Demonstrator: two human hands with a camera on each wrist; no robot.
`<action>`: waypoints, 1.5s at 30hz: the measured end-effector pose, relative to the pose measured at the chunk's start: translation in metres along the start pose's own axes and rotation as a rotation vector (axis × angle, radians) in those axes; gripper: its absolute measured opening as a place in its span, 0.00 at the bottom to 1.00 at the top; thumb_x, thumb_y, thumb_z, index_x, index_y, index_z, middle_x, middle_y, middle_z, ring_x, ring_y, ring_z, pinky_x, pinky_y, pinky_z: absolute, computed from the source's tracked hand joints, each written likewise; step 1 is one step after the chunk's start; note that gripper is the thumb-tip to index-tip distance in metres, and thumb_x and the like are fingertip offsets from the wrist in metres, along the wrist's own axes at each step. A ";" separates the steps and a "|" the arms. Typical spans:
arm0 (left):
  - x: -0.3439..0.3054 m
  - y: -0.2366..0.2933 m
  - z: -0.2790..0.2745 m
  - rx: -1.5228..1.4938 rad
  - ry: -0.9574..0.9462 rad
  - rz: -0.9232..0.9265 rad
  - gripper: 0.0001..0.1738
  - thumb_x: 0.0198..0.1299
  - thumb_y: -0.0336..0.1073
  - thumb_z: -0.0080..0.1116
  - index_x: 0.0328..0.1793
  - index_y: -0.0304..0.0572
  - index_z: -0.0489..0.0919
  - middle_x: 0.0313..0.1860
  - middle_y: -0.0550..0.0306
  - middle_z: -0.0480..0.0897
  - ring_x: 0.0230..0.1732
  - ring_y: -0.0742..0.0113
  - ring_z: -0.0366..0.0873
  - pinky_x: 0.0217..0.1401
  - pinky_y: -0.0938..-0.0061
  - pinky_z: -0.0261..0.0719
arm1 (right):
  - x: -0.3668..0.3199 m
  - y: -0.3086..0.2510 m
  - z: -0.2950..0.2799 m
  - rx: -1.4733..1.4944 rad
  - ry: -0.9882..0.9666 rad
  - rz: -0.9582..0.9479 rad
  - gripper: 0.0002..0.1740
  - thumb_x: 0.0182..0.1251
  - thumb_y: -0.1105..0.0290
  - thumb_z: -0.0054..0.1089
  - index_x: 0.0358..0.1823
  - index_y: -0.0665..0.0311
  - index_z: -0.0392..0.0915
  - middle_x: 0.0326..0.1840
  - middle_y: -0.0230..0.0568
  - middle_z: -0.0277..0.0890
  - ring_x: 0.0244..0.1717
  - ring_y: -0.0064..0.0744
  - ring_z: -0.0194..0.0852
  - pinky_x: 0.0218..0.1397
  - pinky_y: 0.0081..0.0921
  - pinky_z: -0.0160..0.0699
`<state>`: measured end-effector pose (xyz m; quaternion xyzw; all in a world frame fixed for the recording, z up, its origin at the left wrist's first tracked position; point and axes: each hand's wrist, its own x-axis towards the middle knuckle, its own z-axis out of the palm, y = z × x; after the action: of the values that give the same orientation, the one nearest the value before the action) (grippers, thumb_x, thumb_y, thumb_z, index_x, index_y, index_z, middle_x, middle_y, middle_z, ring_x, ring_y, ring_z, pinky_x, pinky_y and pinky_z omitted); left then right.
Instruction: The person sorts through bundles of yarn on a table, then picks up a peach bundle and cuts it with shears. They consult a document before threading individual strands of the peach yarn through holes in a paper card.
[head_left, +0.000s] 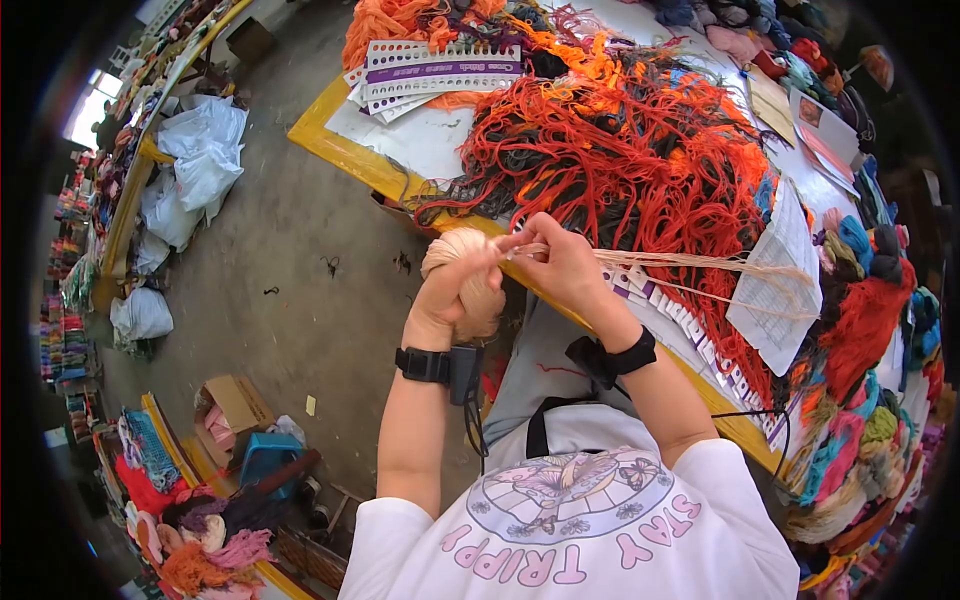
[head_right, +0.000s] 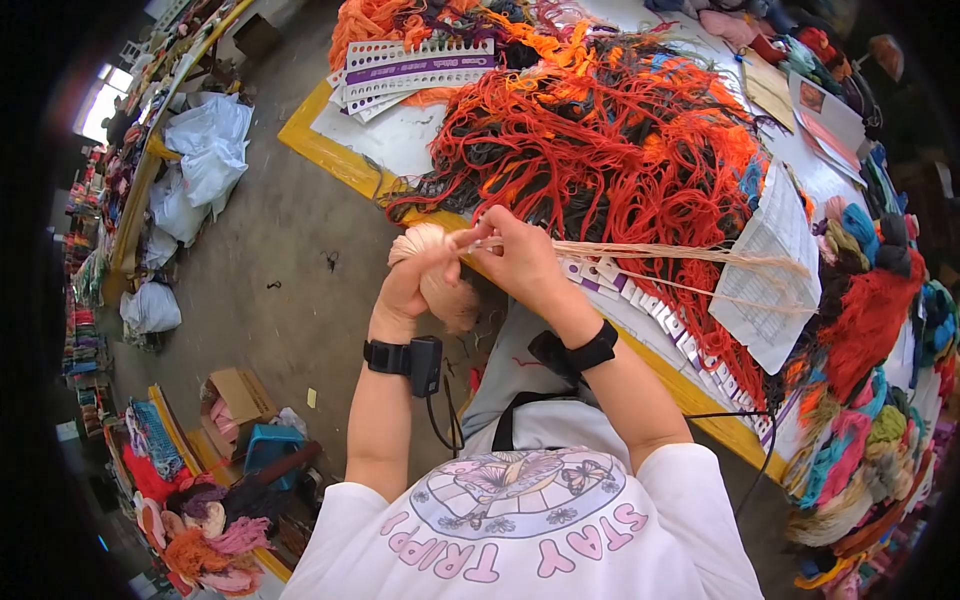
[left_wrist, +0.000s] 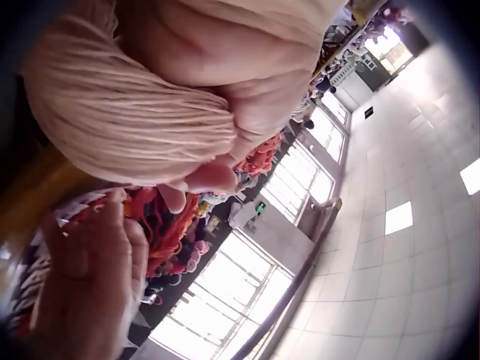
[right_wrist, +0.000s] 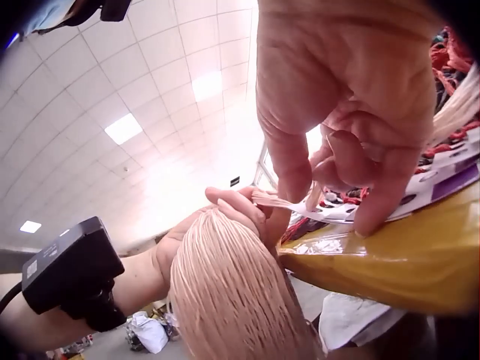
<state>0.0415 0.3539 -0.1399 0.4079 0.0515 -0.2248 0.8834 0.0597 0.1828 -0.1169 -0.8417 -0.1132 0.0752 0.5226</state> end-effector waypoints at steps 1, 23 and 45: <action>-0.002 0.001 -0.003 0.190 -0.076 -0.003 0.07 0.54 0.33 0.58 0.37 0.40 0.76 0.35 0.61 0.77 0.26 0.77 0.72 0.30 0.80 0.72 | -0.001 0.002 0.002 0.039 0.027 -0.088 0.09 0.50 0.71 0.58 0.34 0.61 0.76 0.28 0.44 0.76 0.29 0.43 0.74 0.35 0.31 0.72; 0.003 0.103 -0.072 -0.179 0.306 0.526 0.19 0.60 0.31 0.52 0.57 0.34 0.67 0.40 0.55 0.76 0.29 0.75 0.72 0.37 0.78 0.73 | 0.021 0.006 -0.024 0.247 -0.318 0.316 0.06 0.61 0.70 0.47 0.38 0.62 0.69 0.29 0.29 0.72 0.32 0.18 0.76 0.24 0.19 0.76; 0.017 -0.025 -0.030 1.558 0.205 0.820 0.10 0.60 0.35 0.53 0.44 0.38 0.77 0.37 0.56 0.80 0.37 0.66 0.77 0.42 0.74 0.74 | -0.010 0.015 -0.002 -0.239 0.074 -0.177 0.12 0.49 0.72 0.60 0.38 0.60 0.74 0.29 0.34 0.71 0.33 0.30 0.74 0.31 0.27 0.73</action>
<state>0.0488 0.3558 -0.1820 0.8981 -0.1876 0.1758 0.3568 0.0518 0.1720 -0.1298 -0.8867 -0.1758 -0.0163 0.4273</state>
